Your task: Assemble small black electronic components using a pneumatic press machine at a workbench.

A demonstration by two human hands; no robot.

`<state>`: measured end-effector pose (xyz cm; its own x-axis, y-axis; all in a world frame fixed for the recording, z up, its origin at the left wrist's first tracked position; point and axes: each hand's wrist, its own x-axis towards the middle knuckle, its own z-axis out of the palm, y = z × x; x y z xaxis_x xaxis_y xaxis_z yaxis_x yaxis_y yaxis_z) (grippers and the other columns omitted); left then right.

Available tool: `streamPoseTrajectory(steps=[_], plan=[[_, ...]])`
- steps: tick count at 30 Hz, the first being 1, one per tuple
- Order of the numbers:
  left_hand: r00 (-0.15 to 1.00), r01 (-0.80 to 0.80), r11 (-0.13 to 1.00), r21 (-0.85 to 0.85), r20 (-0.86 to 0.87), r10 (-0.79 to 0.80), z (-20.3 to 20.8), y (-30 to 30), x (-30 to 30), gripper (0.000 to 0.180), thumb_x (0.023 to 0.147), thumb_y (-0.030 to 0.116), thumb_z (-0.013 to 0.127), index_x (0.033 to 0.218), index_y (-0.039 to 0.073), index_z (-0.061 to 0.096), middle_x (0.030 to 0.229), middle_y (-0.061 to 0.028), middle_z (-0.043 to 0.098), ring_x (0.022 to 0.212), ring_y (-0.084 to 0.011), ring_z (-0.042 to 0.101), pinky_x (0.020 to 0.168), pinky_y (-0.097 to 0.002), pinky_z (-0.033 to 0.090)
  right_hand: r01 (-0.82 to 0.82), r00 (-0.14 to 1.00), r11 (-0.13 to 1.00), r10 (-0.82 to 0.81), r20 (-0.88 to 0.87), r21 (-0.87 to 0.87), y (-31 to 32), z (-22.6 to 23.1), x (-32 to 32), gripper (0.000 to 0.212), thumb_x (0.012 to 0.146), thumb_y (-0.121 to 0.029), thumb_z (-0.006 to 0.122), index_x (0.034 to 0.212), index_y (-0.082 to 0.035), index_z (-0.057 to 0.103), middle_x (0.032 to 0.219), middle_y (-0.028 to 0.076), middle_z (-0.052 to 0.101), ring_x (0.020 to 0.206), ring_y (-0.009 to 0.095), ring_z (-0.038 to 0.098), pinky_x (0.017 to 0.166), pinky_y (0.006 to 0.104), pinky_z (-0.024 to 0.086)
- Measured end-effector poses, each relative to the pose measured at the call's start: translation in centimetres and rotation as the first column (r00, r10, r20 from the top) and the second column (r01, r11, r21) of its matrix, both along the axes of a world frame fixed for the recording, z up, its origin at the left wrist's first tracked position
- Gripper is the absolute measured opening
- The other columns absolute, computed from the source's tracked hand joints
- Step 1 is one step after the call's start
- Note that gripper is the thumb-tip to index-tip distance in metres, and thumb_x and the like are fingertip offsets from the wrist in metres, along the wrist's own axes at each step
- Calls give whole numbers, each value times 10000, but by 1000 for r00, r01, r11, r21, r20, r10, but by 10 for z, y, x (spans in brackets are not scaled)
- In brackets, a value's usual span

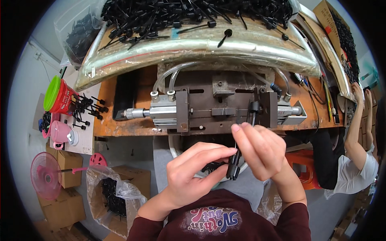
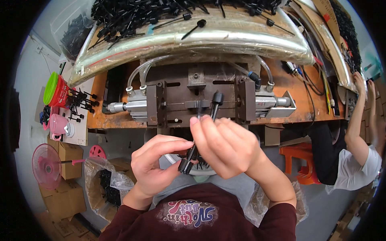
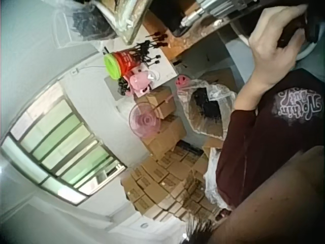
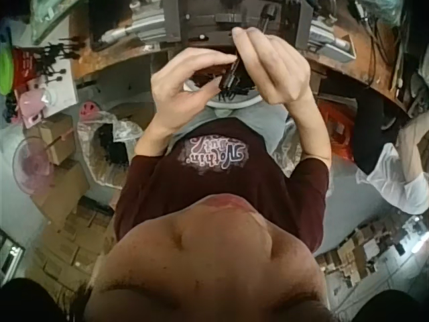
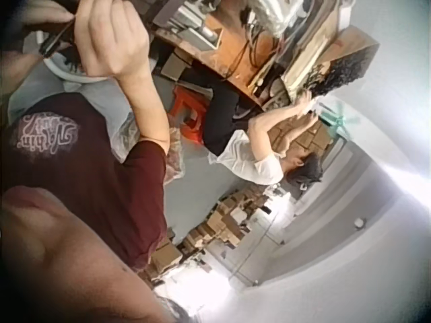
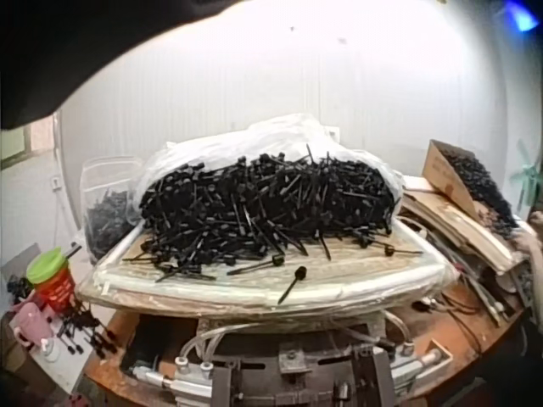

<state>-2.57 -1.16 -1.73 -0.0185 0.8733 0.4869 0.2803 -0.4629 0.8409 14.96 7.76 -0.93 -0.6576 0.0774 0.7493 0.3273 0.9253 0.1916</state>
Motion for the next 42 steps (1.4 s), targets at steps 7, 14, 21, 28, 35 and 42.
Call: streamPoseTrajectory(steps=[7,14,21,28,35,42], plan=[[937,-149,989,1,-318,142,-18,13,1,342,646,-79,756,969,27,718,1152,-119,666,778,-182,635,670,-283,535,223,904,934,-305,-298,-278,-16,-17,24,323,715,83,762,1010,-20,679,1034,127,655,879,246,653,752,317,558],[729,-114,974,198,-649,217,-29,27,7,228,735,50,725,958,18,693,1203,-106,667,825,-207,670,715,-305,527,-15,839,817,-303,-451,-576,-27,-25,32,290,887,63,618,1121,-16,465,1046,212,629,802,198,650,692,267,560],[628,-122,981,148,-754,192,-16,33,10,230,739,77,736,959,22,703,1201,-106,669,661,-180,638,649,-292,510,-139,687,690,-450,-571,-711,-43,-15,28,389,921,-55,604,1235,-16,377,885,140,641,594,98,513,564,180,432],[638,-137,985,101,-752,166,-17,32,9,222,752,99,745,956,22,702,1197,-97,672,605,-170,634,599,-274,511,-29,777,745,-403,-484,-667,-41,-17,48,413,789,-60,780,1129,-18,549,803,88,655,664,165,587,651,261,461],[969,247,929,-275,92,-230,16,10,4,446,684,56,828,1109,19,698,1098,-139,691,773,-183,701,690,-284,564,302,940,919,-331,-83,-253,-36,-15,41,299,682,75,697,980,58,717,977,156,652,648,210,603,542,294,483],[973,232,969,-83,9,-232,18,-3,5,390,646,53,856,1017,22,740,878,-97,716,771,-180,689,657,-273,559,231,969,968,-238,-70,-100,-23,-22,22,287,707,86,705,994,79,704,1016,195,663,635,196,600,542,274,504]])
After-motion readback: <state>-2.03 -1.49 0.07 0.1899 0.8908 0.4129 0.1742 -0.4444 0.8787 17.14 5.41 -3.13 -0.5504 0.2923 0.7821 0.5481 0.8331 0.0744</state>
